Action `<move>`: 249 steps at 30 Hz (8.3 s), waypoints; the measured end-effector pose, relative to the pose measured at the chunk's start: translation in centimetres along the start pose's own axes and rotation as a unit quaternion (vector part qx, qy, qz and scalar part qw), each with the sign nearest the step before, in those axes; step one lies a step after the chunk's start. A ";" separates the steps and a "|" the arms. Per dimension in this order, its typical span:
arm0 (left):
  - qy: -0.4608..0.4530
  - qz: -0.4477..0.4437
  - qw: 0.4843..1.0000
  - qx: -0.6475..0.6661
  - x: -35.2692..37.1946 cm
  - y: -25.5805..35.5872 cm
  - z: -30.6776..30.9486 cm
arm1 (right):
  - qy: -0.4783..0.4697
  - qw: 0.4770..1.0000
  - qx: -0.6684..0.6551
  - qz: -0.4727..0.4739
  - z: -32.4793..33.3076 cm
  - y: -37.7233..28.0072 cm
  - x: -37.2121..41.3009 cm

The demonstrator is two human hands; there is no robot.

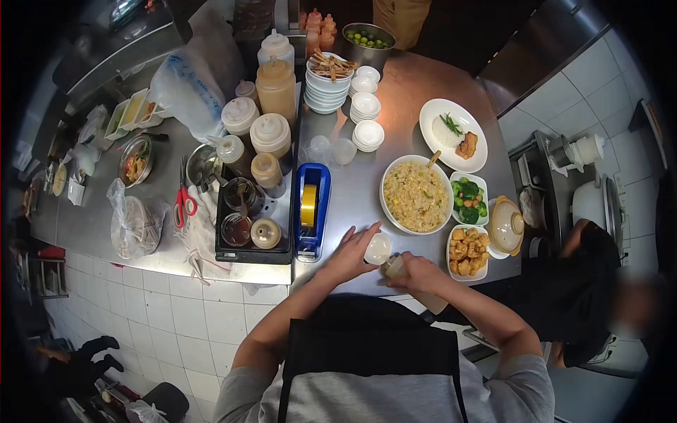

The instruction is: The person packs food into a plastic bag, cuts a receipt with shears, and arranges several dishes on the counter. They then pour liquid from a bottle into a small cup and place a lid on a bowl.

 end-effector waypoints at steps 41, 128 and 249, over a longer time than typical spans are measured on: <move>0.087 0.057 0.994 -0.031 1.9 2.1 3.2 | -0.024 0.999 -0.005 0.038 0.7 2.0 -2.3; 0.169 0.374 0.870 0.273 42.9 -18.1 1.3 | 0.058 0.972 0.208 -0.096 2.1 0.5 0.2; -0.150 0.834 0.528 0.057 54.7 2.0 -11.4 | 0.399 0.883 -0.207 0.132 25.9 17.4 -21.1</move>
Point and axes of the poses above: each hand's wrist, its own x-axis away from the middle knuckle, its own z-axis out of the back of the hand, y = z × x, the point moved 8 cm from there along -x, towards the middle knuckle, and after that the axes turned 10 degrees about -z, right-handed, at the moved point
